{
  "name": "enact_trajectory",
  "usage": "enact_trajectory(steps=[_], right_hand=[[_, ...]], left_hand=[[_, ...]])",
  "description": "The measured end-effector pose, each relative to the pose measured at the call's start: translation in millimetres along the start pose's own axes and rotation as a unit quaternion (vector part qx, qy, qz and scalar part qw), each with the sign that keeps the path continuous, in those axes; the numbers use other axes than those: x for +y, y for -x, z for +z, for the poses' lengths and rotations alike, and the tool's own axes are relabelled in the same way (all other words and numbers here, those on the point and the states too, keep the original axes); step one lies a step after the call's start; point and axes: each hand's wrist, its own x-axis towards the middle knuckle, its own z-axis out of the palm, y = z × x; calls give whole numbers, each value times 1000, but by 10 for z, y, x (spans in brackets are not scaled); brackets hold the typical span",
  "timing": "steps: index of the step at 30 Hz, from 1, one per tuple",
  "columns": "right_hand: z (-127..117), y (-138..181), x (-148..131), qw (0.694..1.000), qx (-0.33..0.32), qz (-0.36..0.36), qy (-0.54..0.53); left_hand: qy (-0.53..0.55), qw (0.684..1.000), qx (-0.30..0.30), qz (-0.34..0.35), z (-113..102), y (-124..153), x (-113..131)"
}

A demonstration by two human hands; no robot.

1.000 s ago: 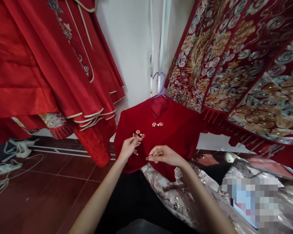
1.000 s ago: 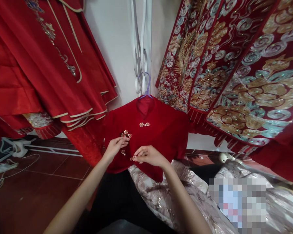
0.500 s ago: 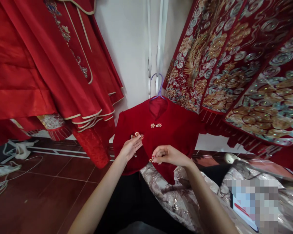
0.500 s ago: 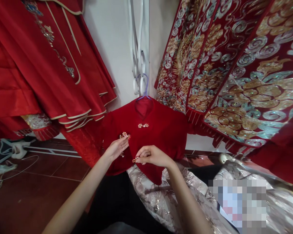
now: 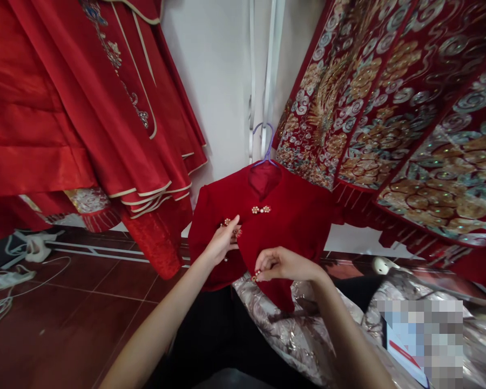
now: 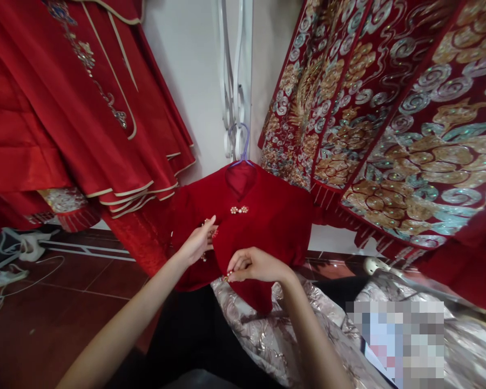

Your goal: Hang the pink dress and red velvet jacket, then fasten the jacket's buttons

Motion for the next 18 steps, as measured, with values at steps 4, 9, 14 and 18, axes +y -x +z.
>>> enact_trajectory(steps=[4,9,14,18], right_hand=[[-89,151,-60,998,-49,28,35],[-134,267,-147,997,-33,48,45],[-162,383,-234,995,-35,65,65],[-212,484,-235,997,-8,44,70]], left_hand=[[-213,955,-13,206,113,-105,227],[-504,768,1,394,230,-288,412],[-587,682,-42,433,318,-320,589],[-554,690,-119,450,333,-331,711]])
